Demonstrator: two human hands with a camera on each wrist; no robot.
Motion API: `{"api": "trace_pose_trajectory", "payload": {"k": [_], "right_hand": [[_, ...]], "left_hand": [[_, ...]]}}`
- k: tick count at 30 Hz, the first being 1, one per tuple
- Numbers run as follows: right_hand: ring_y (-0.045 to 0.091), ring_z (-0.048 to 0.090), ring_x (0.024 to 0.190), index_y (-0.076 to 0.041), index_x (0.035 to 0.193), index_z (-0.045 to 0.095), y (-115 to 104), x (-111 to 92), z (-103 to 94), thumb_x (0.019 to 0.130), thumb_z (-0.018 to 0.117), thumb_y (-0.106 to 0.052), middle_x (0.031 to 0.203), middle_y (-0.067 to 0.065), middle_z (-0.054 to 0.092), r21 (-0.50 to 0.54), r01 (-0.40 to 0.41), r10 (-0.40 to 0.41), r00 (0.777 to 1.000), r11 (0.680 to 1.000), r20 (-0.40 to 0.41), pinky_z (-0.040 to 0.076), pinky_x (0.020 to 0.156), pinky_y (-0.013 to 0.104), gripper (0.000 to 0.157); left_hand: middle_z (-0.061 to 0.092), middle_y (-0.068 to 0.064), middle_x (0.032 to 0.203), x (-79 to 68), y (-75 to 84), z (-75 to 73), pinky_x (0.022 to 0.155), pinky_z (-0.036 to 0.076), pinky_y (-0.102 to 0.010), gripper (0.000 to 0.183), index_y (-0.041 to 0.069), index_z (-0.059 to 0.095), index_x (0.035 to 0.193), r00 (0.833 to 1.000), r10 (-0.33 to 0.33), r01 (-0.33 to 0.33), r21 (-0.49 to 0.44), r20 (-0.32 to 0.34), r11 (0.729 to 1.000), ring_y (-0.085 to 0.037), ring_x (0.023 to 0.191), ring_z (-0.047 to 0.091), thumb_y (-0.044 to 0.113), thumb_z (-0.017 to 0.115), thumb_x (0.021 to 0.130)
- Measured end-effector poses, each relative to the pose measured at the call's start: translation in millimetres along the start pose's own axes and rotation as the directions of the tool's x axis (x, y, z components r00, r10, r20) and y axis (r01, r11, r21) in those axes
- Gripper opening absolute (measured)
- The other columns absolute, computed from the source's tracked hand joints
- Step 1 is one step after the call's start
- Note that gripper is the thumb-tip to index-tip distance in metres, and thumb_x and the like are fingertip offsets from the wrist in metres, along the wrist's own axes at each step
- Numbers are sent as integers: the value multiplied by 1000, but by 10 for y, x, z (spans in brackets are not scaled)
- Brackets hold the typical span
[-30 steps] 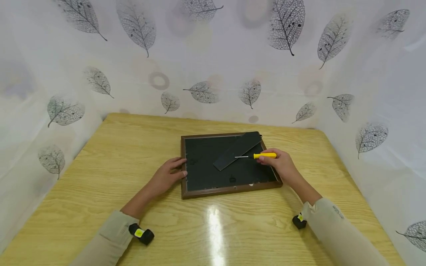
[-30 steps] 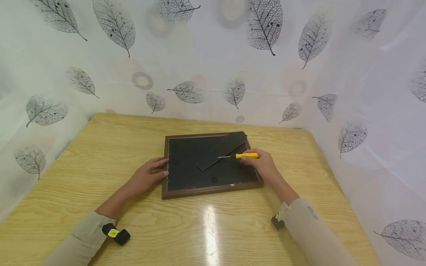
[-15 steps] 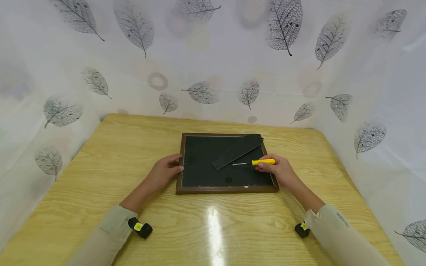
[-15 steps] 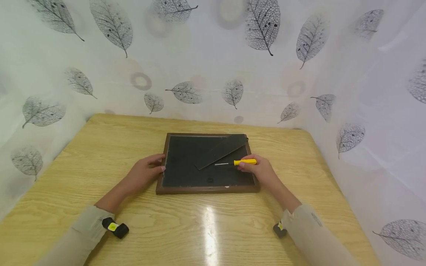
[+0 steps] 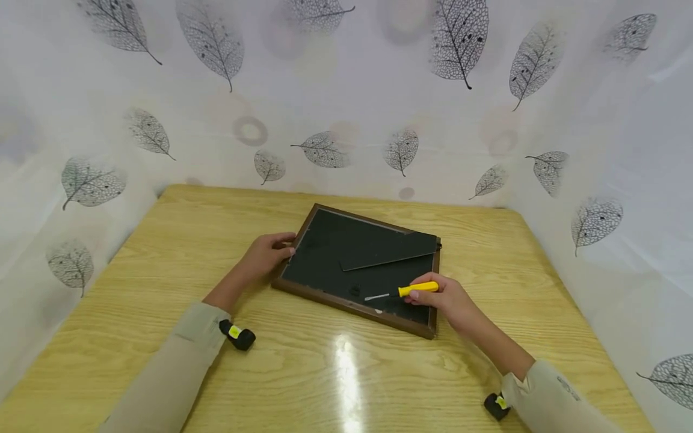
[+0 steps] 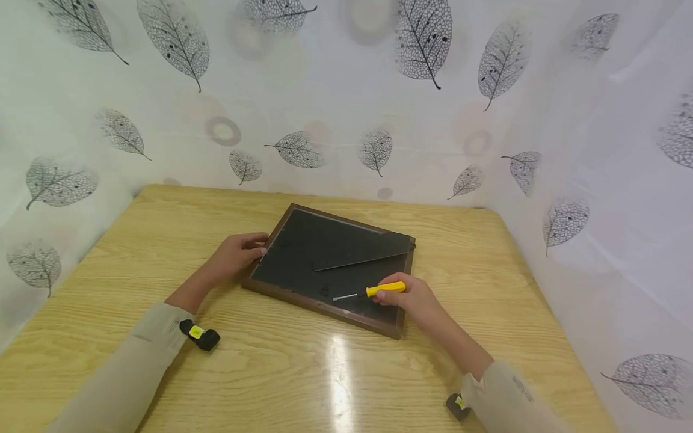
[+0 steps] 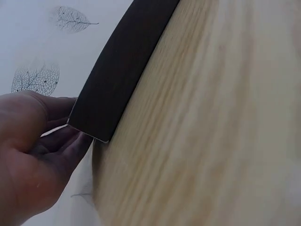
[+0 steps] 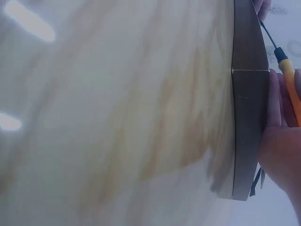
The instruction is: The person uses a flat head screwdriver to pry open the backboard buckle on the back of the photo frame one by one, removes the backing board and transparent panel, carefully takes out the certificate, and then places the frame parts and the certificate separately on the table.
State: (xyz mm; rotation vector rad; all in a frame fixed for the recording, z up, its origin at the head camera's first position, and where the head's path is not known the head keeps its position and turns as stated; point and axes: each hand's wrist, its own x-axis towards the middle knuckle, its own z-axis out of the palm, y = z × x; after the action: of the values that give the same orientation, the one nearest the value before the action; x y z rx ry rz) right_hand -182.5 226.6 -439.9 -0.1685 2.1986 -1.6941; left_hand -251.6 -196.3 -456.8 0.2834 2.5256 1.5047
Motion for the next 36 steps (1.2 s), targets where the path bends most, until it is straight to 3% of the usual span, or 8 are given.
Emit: {"api": "trace_pose_trajectory", "payload": {"k": [7, 10, 14, 18, 23, 27, 31, 36], "right_hand": [[17, 74, 96, 8, 123, 57, -91, 110, -48, 96, 70, -16, 108, 8, 69, 39, 24, -23, 999, 999, -31, 59, 89, 28, 39], [15, 74, 96, 6, 123, 58, -139, 252, -127, 96, 70, -18, 105, 1, 72, 46, 74, -70, 994, 996, -79, 58, 90, 29, 38], [12, 74, 95, 4, 123, 58, -216, 512, -254, 96, 70, -18, 100, -3, 75, 132, 139, -121, 983, 981, -142, 57, 93, 31, 37], [13, 75, 93, 2, 121, 59, -246, 741, -356, 95, 71, -15, 98, -1, 75, 206, 199, -163, 970, 958, -179, 56, 93, 33, 33], [11, 75, 90, 1, 120, 60, -176, 889, -432, 96, 69, -13, 98, -1, 74, 201, 194, -159, 971, 960, -178, 57, 90, 30, 29], [8, 74, 90, 4, 125, 57, -113, 932, -448, 97, 68, -18, 99, -3, 73, 138, 141, -119, 981, 980, -154, 58, 87, 26, 37], [7, 73, 92, 8, 130, 53, -87, 941, -436, 97, 68, -21, 99, -4, 72, 81, 120, -108, 984, 989, -141, 58, 87, 24, 46], [7, 73, 92, 9, 131, 52, -78, 853, -431, 98, 67, -20, 98, -5, 72, 77, 108, -97, 986, 991, -133, 58, 88, 24, 46]], "left_hand": [[62, -21, 137, -311, -2, -36, 103, 50, -50, 46, -2, 50, 146, 999, -9, 11, 52, -41, 999, -37, 125, 59, 17, 55, 105], [61, -20, 137, -518, -6, -39, 102, 50, -49, 49, -1, 50, 147, 998, -38, 41, 56, -44, 998, -36, 125, 59, 23, 56, 105], [63, -18, 136, -788, -29, -8, 101, 51, -48, 51, 2, 51, 146, 995, -78, 81, 36, -69, 996, -33, 122, 61, 28, 58, 103], [65, -17, 132, -940, -56, 43, 98, 52, -46, 49, 1, 55, 143, 988, -85, 88, 24, -126, 996, -31, 117, 63, 27, 61, 102], [68, -16, 127, -974, -59, 119, 98, 52, -43, 51, 0, 56, 142, 985, -92, 88, -28, -144, 996, -30, 117, 63, 30, 63, 101], [67, -15, 128, -943, -48, 168, 98, 51, -43, 52, 2, 58, 140, 983, -97, 93, -31, -154, 995, -29, 118, 61, 33, 65, 99], [66, -15, 130, -907, -42, 170, 98, 51, -44, 49, 3, 60, 139, 980, -100, 100, -13, -171, 995, -28, 119, 60, 33, 65, 100], [67, -14, 127, -832, -43, 135, 96, 52, -44, 44, 5, 63, 135, 979, -96, 100, 13, -178, 995, -28, 117, 61, 31, 64, 100]]}}
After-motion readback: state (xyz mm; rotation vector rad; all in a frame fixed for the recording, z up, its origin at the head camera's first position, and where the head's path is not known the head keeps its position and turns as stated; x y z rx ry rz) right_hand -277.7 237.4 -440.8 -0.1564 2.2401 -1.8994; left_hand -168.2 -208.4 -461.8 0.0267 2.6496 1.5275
